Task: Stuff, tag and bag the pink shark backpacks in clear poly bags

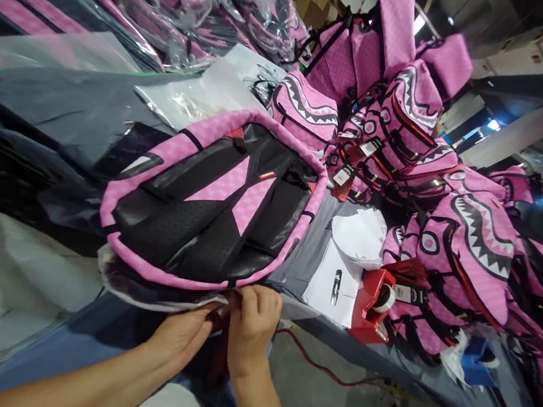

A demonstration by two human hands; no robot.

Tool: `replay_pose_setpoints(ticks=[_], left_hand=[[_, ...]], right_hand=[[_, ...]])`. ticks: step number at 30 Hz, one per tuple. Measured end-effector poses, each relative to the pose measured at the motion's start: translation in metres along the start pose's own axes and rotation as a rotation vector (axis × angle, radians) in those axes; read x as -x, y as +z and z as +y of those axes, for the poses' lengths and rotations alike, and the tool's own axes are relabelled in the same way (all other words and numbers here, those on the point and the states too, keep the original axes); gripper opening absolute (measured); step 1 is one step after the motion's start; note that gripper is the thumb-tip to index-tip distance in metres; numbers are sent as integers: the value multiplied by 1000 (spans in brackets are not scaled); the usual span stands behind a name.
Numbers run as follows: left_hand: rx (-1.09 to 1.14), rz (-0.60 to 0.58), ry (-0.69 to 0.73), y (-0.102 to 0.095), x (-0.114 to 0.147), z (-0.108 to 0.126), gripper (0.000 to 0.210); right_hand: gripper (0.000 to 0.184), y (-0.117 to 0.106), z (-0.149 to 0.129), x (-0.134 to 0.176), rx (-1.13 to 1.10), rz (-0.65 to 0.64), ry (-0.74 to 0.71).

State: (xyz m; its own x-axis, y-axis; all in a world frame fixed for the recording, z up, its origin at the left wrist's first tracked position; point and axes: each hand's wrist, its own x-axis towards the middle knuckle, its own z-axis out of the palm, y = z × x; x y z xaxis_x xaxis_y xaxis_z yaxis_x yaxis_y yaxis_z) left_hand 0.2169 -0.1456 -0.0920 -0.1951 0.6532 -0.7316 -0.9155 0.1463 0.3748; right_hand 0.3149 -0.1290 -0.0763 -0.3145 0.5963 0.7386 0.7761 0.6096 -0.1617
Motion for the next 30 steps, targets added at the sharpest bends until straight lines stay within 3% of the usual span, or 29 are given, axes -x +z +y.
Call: replay_pose_setpoints(ticks=[6,11,13,16,21,28,30], left_hand=[[-98,93,-52,-5,12,9,22],[-138,94,-162,1,27,18,24],[-127,99,-203,7,30,21,28],[-103,100,-244,12,35,25,32],[-75,132,-249,11,37,30,34],[-44,111,-259,11,35,28,34],[-33,83,-255,9,34,28,30]], right_hand=[[22,15,2,0,74,25,-171],[19,-2,6,-8,68,-200,-353],[16,-12,4,-10,37,-317,-358],[29,-19,-1,-9,2,-406,-318],[16,-9,-7,-2,67,-247,-216],[6,2,-16,3,106,-151,-118],[15,5,-18,3,122,-95,-94]])
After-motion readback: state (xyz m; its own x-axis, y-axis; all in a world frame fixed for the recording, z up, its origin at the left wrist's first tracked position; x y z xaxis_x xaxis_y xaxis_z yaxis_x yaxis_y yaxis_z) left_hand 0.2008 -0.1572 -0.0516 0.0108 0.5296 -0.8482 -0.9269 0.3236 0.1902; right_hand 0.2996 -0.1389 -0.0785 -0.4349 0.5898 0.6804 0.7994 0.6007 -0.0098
